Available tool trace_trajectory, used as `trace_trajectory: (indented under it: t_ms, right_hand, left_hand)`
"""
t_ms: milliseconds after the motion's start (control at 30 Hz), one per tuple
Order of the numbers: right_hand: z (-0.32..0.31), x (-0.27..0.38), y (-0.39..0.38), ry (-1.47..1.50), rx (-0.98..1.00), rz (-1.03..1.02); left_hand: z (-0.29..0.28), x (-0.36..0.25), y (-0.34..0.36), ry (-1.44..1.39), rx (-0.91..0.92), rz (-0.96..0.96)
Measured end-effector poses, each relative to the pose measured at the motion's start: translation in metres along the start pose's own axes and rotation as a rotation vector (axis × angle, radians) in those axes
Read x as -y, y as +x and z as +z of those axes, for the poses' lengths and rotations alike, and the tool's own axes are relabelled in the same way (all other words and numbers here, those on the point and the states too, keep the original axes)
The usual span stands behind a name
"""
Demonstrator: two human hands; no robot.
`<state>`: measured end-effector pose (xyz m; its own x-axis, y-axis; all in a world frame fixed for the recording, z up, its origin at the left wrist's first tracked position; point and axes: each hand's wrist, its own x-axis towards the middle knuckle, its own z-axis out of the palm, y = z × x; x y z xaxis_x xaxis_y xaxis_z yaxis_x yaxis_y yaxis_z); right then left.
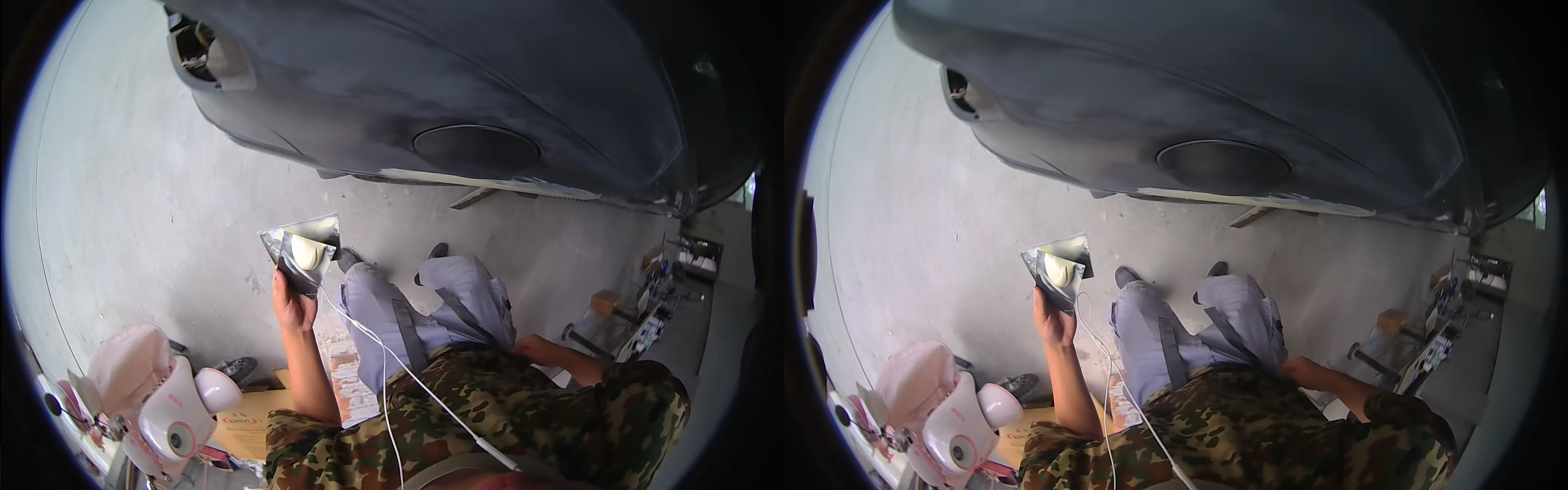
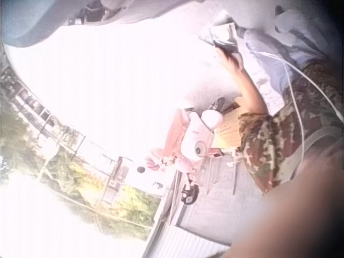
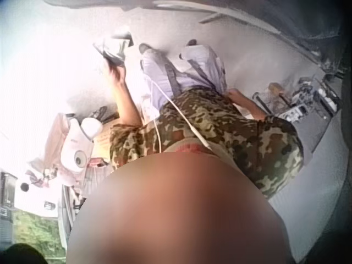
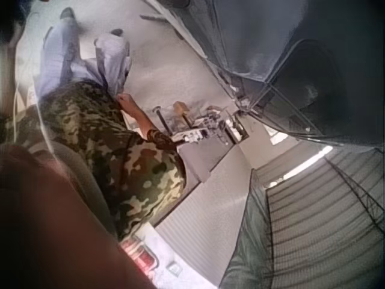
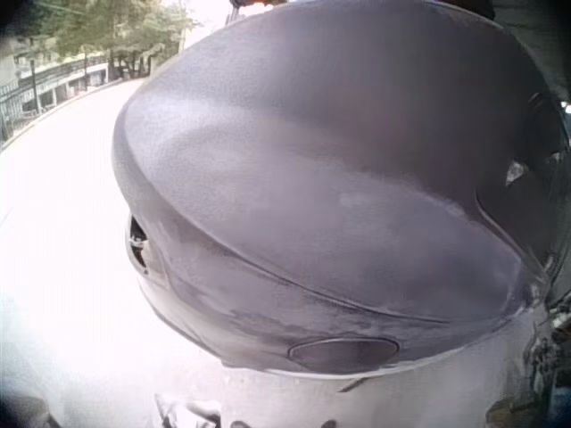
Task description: The person applies body filler to the front fender of a car using a putty knife, spreading it evenly over the surface. They then use a sanding block to smooth the applied filler.
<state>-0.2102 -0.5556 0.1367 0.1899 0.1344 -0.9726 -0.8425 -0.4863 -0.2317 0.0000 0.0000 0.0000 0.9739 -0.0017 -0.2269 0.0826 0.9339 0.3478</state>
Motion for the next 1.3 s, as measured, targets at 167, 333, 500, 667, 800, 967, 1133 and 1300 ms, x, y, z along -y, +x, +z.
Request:
trace_trajectory:
  t_ms: [167,333,500,667,800,967,1133,1300]
  right_hand:
    - [0.061,0.060,0.086,-0.451,-0.131,-0.216]
    - [0.123,0.173,0.216,-0.090,-0.249,-0.810]
    - [0.166,0.229,0.252,-0.571,0.183,-0.798]
    - [0.180,0.211,0.232,-0.222,0.582,-1.154]
    - [0.170,0.192,0.279,-0.266,0.299,-1.145]
    - [0.075,0.178,0.368,-0.444,-0.566,-1.184]
    - [0.015,0.190,0.377,-0.238,-1.133,-1.125]
    - [0.031,0.216,0.348,-0.411,-1.446,-1.438]
  left_hand:
    - [-0.012,-0.018,0.046,0.043,0.058,-0.108]
    - [0.004,-0.018,0.070,-0.023,0.200,-0.178]
    - [0.029,-0.006,0.074,-0.049,0.187,-0.252]
    - [0.033,0.004,0.053,-0.180,0.185,-0.281]
    - [-0.019,0.010,0.071,-0.172,0.270,-0.329]
    - [-0.130,0.001,0.088,-0.091,0.419,-0.312]
    - [-0.191,0.002,0.127,0.043,0.548,-0.252]
    - [-0.199,0.000,0.110,0.020,0.448,-0.267]
